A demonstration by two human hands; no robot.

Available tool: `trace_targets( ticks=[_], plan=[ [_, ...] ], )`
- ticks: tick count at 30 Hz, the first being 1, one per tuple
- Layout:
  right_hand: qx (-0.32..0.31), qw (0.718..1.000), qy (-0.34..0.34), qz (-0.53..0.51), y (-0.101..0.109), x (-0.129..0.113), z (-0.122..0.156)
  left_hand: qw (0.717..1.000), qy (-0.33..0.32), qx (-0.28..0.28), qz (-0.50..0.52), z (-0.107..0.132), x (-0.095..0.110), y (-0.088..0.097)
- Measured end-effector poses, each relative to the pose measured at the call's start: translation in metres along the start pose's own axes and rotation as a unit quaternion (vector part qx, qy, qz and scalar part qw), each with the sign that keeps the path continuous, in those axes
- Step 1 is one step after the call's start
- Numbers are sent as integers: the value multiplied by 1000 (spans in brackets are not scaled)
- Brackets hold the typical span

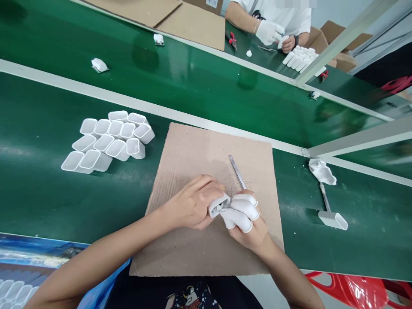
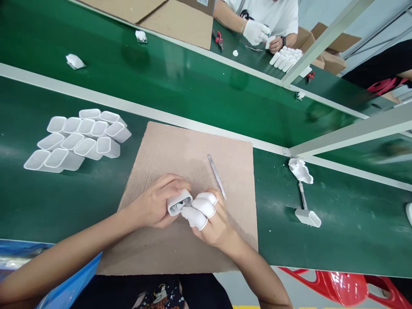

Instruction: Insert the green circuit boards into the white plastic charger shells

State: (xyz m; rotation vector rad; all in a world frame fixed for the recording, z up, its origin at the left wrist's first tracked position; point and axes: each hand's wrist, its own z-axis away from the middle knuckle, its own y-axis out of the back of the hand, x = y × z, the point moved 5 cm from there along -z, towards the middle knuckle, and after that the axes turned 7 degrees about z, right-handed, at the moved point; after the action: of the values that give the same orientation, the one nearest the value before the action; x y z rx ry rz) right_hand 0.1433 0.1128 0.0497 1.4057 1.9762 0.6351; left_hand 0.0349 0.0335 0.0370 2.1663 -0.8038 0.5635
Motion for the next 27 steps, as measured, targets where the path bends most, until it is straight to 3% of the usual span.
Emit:
trace_targets(
  ticks=[10, 17, 22, 27],
  plan=[
    [-14, 999, -20, -33, -4, 0, -1, 999, -3, 13, -44, 3, -2, -3],
    [-13, 999, -18, 39, -9, -1, 3, 998, 55, -29, -30, 3, -11, -7],
    [28, 999, 12, 40, -5, -5, 3, 999, 38, -4, -16, 4, -8, -6],
    [13, 999, 11, 41, -7, -11, 3, 999, 27, 12, -24, 5, -7, -4]
  ],
)
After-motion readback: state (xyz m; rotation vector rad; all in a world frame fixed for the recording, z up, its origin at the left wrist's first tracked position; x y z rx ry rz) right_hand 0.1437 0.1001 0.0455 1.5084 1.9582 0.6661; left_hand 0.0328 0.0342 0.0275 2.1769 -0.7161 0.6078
